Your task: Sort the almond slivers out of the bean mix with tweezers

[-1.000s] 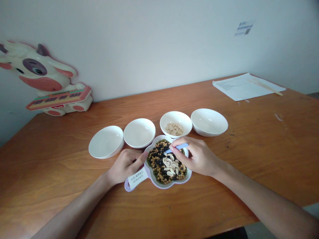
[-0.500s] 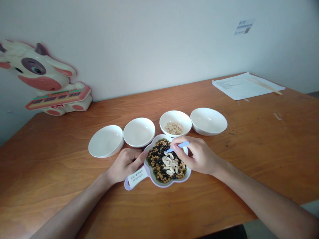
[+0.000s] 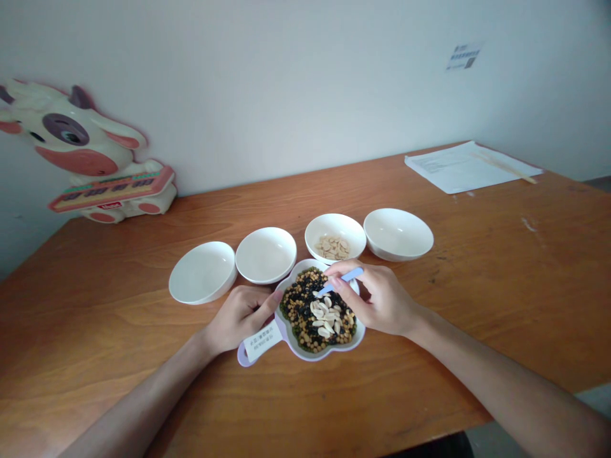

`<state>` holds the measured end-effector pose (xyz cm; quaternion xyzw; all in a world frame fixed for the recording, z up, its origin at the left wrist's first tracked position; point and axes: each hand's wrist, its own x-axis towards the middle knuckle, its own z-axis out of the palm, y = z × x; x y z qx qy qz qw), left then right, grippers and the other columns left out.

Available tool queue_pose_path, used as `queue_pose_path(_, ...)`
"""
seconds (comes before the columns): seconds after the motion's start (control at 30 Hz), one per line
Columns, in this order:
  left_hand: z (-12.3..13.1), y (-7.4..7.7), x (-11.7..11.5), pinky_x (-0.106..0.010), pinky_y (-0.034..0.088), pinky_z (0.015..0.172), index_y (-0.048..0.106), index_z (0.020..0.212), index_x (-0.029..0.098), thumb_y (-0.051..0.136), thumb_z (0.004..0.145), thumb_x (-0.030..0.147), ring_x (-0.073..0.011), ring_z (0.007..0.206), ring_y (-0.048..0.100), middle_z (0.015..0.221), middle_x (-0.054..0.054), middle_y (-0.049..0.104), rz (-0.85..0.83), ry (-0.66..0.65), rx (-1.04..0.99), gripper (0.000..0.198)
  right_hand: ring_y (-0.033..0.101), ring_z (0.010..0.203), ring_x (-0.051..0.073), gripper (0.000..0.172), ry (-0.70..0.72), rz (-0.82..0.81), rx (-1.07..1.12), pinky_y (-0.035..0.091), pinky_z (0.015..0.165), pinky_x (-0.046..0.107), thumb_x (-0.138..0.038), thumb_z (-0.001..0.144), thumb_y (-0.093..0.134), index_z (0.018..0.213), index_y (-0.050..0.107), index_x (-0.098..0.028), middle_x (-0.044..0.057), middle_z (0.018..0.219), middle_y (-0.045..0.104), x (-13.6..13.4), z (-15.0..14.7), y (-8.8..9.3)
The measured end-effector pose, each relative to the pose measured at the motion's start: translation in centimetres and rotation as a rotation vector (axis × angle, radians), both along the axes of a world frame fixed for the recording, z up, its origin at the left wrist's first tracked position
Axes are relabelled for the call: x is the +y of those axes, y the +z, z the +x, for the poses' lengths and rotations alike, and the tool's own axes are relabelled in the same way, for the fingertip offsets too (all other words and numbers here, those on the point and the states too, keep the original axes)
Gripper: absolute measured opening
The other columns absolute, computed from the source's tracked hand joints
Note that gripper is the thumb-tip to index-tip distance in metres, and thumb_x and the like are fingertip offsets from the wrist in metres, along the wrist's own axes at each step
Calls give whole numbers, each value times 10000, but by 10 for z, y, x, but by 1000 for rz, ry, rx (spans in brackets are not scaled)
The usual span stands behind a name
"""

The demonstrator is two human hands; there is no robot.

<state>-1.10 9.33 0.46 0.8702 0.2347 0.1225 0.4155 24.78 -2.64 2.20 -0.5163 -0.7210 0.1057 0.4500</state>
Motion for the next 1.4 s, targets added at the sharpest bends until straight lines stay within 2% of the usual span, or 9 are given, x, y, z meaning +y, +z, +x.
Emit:
queue_pose_path(0.17,0,0,0,-193,287,472,374,560,143,365,1080,397,-58,487,339,523,19,454,4,-5,-6,579,717,714,113,89,-45,43,55,548,636,217,-186,965,580,1035,634,-196,8,876,762,-1,-1,5)
queue_pose_path(0.3,0,2,0,-189,288,466,376,557,142,362,1080,402,-57,483,347,519,17,458,7,0,-8,584,716,706,127,94,-124,89,199,561,619,234,-197,967,590,1047,640,-202,9,826,736,0,2,7)
queue_pose_path(0.43,1,2,-1,-185,289,461,366,552,144,357,1080,407,-60,484,350,517,13,461,7,4,-12,589,716,685,131,86,-261,145,387,578,611,247,-237,994,575,1058,622,-205,13,808,717,4,6,10)
queue_pose_path(0.57,1,2,-1,-184,290,460,369,551,143,364,1079,405,-59,482,347,513,15,457,12,8,-18,589,677,616,131,106,-372,169,454,551,556,257,-289,1001,580,1053,616,-204,8,736,704,9,9,13)
queue_pose_path(0.8,1,2,-1,-189,293,465,364,558,148,355,1082,400,-61,486,342,521,15,456,9,-4,-7,581,651,569,115,181,-376,119,557,508,470,233,-374,984,611,1024,627,-199,23,784,720,12,10,14)
queue_pose_path(0.9,1,2,-1,-191,290,464,358,555,151,355,1081,398,-62,485,336,517,18,444,12,-7,-11,581,637,535,109,208,-371,75,594,490,440,220,-403,971,628,985,633,-196,12,726,708,11,10,15)
queue_pose_path(1.1,1,2,-1,-191,287,468,350,560,150,363,1081,389,-59,486,333,519,22,437,10,-7,-18,573,640,515,105,207,-256,1,532,472,439,206,-407,958,642,917,614,-207,-9,654,693,7,9,11)
queue_pose_path(1.23,1,2,-1,-193,290,469,358,555,150,365,1079,392,-61,488,331,521,21,437,27,-6,-12,576,672,551,117,175,-211,-11,373,514,487,215,-369,939,663,897,627,-203,-9,668,700,5,7,6)
queue_pose_path(1.4,2,4,-2,-199,297,465,382,545,152,366,1074,408,-66,486,330,522,17,443,12,4,-7,588,619,479,100,158,-200,56,148,470,436,209,-320,909,699,819,645,-202,-17,631,707,4,4,6)
